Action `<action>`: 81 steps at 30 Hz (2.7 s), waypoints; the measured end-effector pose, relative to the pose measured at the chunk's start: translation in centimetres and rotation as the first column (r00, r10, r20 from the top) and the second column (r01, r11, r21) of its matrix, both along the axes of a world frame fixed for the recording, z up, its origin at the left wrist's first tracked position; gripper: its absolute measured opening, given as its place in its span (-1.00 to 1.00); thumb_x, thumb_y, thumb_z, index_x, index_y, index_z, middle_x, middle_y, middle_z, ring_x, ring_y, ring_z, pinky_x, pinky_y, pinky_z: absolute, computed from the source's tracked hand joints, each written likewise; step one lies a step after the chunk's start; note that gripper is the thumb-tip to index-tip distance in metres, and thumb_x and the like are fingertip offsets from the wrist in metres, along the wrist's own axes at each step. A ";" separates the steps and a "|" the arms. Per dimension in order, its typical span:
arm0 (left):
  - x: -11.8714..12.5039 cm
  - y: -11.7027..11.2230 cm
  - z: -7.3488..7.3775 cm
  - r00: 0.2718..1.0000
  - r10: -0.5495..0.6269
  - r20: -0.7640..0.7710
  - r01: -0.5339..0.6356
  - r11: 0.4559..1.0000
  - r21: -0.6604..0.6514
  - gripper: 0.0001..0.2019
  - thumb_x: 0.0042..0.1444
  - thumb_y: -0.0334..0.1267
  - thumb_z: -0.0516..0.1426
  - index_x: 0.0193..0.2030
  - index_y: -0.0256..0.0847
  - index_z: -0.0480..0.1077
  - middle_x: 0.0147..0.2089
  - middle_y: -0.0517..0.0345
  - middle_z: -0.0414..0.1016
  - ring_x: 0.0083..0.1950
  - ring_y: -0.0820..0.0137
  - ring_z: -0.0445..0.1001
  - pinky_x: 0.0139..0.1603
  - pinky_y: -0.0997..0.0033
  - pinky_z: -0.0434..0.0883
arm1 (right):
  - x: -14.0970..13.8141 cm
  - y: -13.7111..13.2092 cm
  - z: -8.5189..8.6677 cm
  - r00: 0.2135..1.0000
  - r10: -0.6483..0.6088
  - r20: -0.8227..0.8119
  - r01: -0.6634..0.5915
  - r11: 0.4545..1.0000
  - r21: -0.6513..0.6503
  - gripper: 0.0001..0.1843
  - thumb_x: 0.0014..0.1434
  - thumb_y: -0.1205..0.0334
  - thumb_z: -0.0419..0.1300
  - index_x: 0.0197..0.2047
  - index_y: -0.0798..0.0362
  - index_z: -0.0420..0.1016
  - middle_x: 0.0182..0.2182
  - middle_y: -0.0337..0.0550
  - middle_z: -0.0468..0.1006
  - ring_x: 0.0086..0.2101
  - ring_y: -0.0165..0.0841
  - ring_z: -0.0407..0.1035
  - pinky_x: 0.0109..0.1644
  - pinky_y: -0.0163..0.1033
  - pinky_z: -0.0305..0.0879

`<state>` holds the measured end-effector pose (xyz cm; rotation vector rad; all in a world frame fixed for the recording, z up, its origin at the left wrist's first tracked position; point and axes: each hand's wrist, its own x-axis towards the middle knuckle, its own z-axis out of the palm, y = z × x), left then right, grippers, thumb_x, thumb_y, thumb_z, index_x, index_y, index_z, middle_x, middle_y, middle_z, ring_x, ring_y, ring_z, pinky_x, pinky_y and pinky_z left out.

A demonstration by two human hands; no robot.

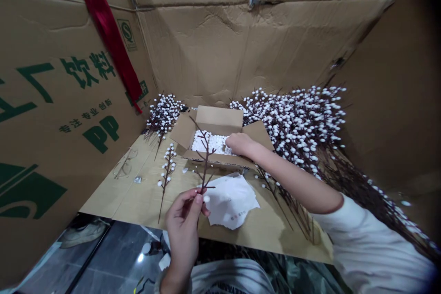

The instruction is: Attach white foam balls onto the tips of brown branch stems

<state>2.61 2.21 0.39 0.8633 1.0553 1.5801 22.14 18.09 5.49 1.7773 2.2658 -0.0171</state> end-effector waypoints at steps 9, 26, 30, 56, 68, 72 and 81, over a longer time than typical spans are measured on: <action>0.0 -0.2 0.4 0.998 -0.041 0.048 0.040 0.999 0.022 -0.87 -0.01 -0.20 0.31 -0.38 -0.22 0.56 -0.24 0.10 0.61 -0.58 0.57 0.39 -0.52 0.55 0.40 | -0.2 0.3 -1.6 0.992 0.029 0.127 -0.019 0.997 -0.077 -0.67 0.26 0.17 0.16 0.04 0.13 0.40 -0.01 -0.01 0.46 -0.10 -0.24 0.43 -0.05 -0.04 0.41; 0.1 -1.3 2.5 0.984 -0.156 0.089 0.158 0.987 -0.021 -0.83 -0.08 -0.15 0.33 -0.46 -0.21 0.58 -0.36 0.07 0.60 -0.63 0.55 0.36 -0.67 0.58 0.32 | -0.4 -5.4 2.0 0.850 0.080 -0.521 0.103 0.944 0.312 -0.67 0.36 0.17 -0.07 -0.02 0.11 0.42 -0.22 -0.02 0.61 -0.17 -0.29 0.52 -0.11 -0.24 0.39; 0.3 -1.9 3.3 0.928 -0.331 0.170 0.346 0.936 -0.064 -0.84 -0.12 -0.17 0.35 -0.53 -0.21 0.58 -0.37 0.04 0.59 -0.61 0.53 0.35 -0.74 0.63 0.22 | -2.2 -10.7 0.7 -0.069 0.111 -0.991 0.074 0.992 0.106 -0.68 0.05 0.03 0.31 -0.21 0.06 0.43 -0.39 -0.18 0.60 -0.36 -0.34 0.54 -0.30 -0.27 0.46; 1.1 -2.8 5.2 0.783 -0.479 0.397 0.588 0.779 -0.218 -0.77 -0.30 -0.19 0.44 -0.59 -0.27 0.55 -0.60 0.13 0.53 -0.72 0.68 0.16 -0.75 0.73 0.09 | -3.8 -16.8 -2.0 -0.558 -0.100 -0.824 -0.197 0.980 0.014 -0.92 -0.01 0.23 0.40 -0.37 -0.02 0.63 -0.47 -0.21 0.55 -0.43 -0.44 0.43 -0.38 -0.38 0.33; 1.0 -2.7 3.9 0.742 -0.584 0.328 0.651 0.746 -0.144 -0.75 -0.21 -0.15 0.42 -0.56 -0.28 0.53 -0.58 0.16 0.49 -0.72 0.72 0.14 -0.74 0.73 0.02 | -3.1 -16.6 -2.7 -0.519 -0.072 -0.852 -0.273 0.958 0.086 -0.91 0.03 0.22 0.38 -0.35 0.02 0.61 -0.44 -0.17 0.54 -0.35 -0.38 0.43 -0.27 -0.33 0.33; 0.8 -2.6 3.4 0.722 -0.626 0.294 0.676 0.729 -0.108 -0.76 -0.15 -0.15 0.40 -0.56 -0.28 0.53 -0.58 0.17 0.48 -0.72 0.72 0.15 -0.74 0.73 0.05 | -3.1 -16.8 -2.6 -0.512 -0.072 -0.856 -0.297 0.950 0.098 -0.86 0.03 0.19 0.37 -0.32 0.04 0.61 -0.40 -0.15 0.54 -0.35 -0.38 0.43 -0.28 -0.32 0.33; 0.3 -2.1 3.1 0.793 -0.570 0.216 0.599 0.793 -0.107 -0.80 -0.12 -0.14 0.38 -0.36 -0.18 0.61 -0.41 0.10 0.57 -0.55 0.56 0.34 -0.65 0.67 0.23 | -1.7 -15.0 -1.9 -0.398 0.014 -0.917 0.027 1.000 0.004 -0.76 0.03 0.03 0.34 -0.27 -0.01 0.59 -0.37 -0.16 0.62 -0.39 -0.36 0.49 -0.32 -0.26 0.45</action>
